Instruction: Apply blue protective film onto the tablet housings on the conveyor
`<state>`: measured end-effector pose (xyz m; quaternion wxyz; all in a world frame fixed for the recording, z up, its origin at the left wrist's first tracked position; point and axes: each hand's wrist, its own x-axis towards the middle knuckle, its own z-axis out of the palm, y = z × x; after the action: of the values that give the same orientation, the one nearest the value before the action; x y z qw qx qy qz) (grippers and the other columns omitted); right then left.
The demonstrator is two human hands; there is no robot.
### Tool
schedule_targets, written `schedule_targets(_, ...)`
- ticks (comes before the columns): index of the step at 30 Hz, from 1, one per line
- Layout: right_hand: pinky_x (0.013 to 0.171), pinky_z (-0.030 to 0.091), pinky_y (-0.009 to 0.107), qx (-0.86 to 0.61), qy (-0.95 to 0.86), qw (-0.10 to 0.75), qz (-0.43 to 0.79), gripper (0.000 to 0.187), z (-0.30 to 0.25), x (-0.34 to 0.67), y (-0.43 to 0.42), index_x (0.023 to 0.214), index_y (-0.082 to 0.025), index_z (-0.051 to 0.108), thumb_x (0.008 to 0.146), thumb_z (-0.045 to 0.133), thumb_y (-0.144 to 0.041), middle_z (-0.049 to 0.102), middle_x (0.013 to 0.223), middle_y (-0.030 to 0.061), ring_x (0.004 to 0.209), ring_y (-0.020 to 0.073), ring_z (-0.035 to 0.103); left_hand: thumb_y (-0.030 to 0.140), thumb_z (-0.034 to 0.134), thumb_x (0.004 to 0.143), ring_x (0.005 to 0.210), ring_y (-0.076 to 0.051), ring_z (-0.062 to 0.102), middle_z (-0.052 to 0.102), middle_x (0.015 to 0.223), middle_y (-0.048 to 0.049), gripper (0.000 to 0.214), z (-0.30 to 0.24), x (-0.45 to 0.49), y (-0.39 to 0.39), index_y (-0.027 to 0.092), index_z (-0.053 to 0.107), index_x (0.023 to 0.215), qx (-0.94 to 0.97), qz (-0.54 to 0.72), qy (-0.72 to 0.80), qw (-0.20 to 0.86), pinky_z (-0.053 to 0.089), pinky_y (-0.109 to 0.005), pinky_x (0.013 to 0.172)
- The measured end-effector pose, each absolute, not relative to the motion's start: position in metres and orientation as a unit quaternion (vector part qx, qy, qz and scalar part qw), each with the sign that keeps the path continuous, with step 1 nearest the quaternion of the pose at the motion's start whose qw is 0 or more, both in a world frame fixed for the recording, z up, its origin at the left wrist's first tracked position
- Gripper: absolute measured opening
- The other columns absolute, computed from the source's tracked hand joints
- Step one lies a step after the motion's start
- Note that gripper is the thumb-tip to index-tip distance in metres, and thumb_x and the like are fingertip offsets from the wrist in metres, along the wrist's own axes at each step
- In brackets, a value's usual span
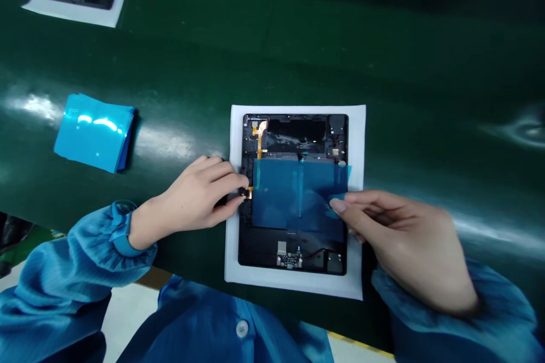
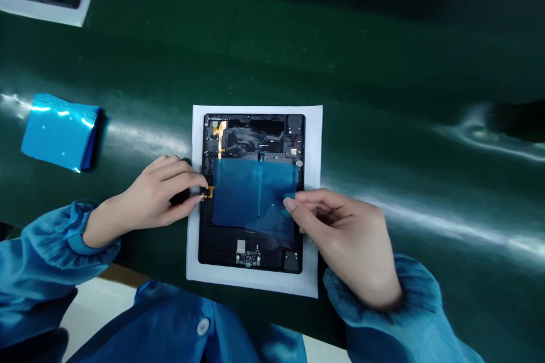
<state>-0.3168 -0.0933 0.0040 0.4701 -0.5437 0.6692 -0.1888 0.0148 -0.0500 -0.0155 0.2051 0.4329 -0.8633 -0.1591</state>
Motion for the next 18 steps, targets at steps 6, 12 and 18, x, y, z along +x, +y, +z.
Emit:
schedule_targets(6, 0.049, 0.055, 0.032, -0.535, 0.670, 0.476, -0.196, 0.035, 0.0054, -0.3136, -0.0945, 0.073, -0.026, 0.087, 0.065, 0.092, -0.060, 0.072, 0.057, 0.0036, 0.047, 0.0173, 0.059, 0.025, 0.061, 0.113, 0.084, -0.021, 0.064, 0.075, 0.099, -0.0038, 0.011, -0.0163, 0.0152, -0.0508, 0.020, 0.067, 0.120, 0.427, -0.157, -0.865, 0.212, 0.048, -0.037, 0.073)
schedule_targets(12, 0.047, 0.054, 0.032, -0.529, 0.670, 0.482, -0.199, 0.036, 0.0055, -0.3121, -0.0950, 0.072, -0.026, 0.086, 0.064, 0.091, -0.061, 0.070, 0.056, 0.0032, 0.047, 0.0170, 0.059, 0.026, 0.059, 0.113, 0.086, -0.021, 0.066, 0.075, 0.102, -0.0020, 0.012, -0.0154, 0.0153, -0.0499, 0.023, 0.067, 0.123, 0.439, -0.163, -0.861, 0.200, 0.048, -0.037, 0.077)
schedule_targets(18, 0.047, 0.053, 0.030, -0.522, 0.665, 0.493, -0.203, 0.039, 0.0074, -0.3126, -0.0950, 0.074, -0.023, 0.086, 0.064, 0.095, -0.060, 0.072, 0.058, 0.0044, 0.047, 0.0166, 0.059, 0.026, 0.058, 0.114, 0.086, -0.021, 0.066, 0.075, 0.101, -0.0026, 0.013, -0.0142, 0.0149, -0.0498, 0.022, 0.068, 0.122, 0.439, -0.160, -0.862, 0.197, 0.049, -0.036, 0.076)
